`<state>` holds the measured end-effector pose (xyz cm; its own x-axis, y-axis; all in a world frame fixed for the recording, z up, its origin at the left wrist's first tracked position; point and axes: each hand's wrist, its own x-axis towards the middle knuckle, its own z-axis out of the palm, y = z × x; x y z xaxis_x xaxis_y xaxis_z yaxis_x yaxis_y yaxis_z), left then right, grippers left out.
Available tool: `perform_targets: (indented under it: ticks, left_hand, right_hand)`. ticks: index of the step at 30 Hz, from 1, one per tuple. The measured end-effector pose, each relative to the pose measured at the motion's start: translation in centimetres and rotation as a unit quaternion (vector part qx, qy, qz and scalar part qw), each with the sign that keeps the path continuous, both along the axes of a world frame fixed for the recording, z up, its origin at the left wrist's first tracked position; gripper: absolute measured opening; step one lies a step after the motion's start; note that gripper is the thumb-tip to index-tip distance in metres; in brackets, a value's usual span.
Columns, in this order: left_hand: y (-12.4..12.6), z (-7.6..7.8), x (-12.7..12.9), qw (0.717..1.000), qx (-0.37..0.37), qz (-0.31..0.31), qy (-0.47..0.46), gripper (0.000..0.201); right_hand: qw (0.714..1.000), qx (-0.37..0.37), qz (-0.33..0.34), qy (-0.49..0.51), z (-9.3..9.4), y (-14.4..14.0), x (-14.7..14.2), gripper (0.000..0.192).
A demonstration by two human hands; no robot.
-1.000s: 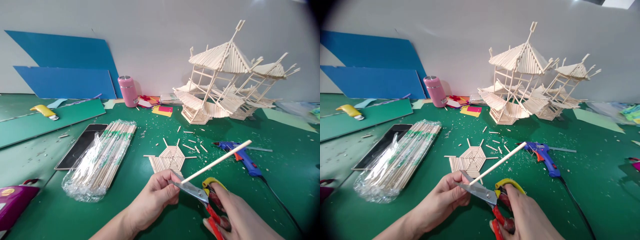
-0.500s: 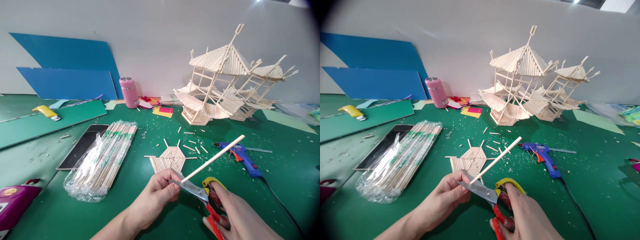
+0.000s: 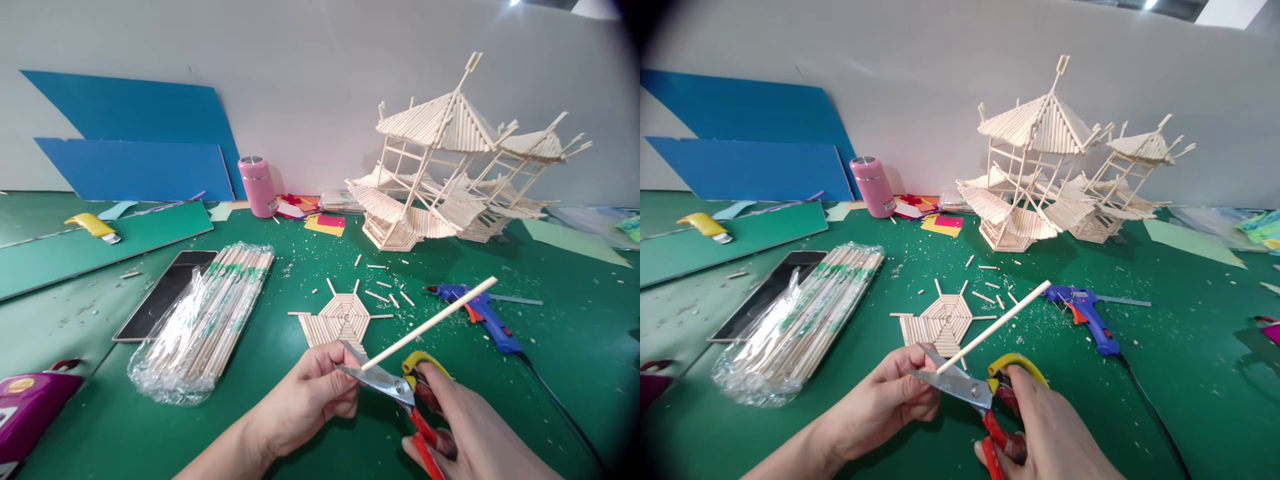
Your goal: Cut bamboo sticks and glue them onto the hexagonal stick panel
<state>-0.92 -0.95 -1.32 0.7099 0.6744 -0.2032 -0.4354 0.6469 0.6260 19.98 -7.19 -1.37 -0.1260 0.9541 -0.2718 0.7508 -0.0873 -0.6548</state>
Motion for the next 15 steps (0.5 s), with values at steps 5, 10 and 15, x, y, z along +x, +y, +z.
perform_targets:
  ticks: [5, 10, 15]
  left_hand:
    - [0.2, 0.4, -0.4, 0.999, -0.003, -0.026, -0.02, 0.022]
    - [1.1, 0.8, -0.6, 0.999, 0.02, 0.042, -0.009, 0.016]
    - [1.4, 0.8, -0.5, 0.991, 0.062, 0.097, 0.07, 0.02]
  right_hand:
    - [1.0, 0.001, -0.011, 0.009, 0.7, 0.0, -0.4, 0.067]
    - [0.999, 0.013, -0.026, 0.016, 0.7, 0.1, 1.4, 0.053]
    - [0.967, 0.142, -0.086, -0.192, -2.3, -0.6, 6.9, 0.049]
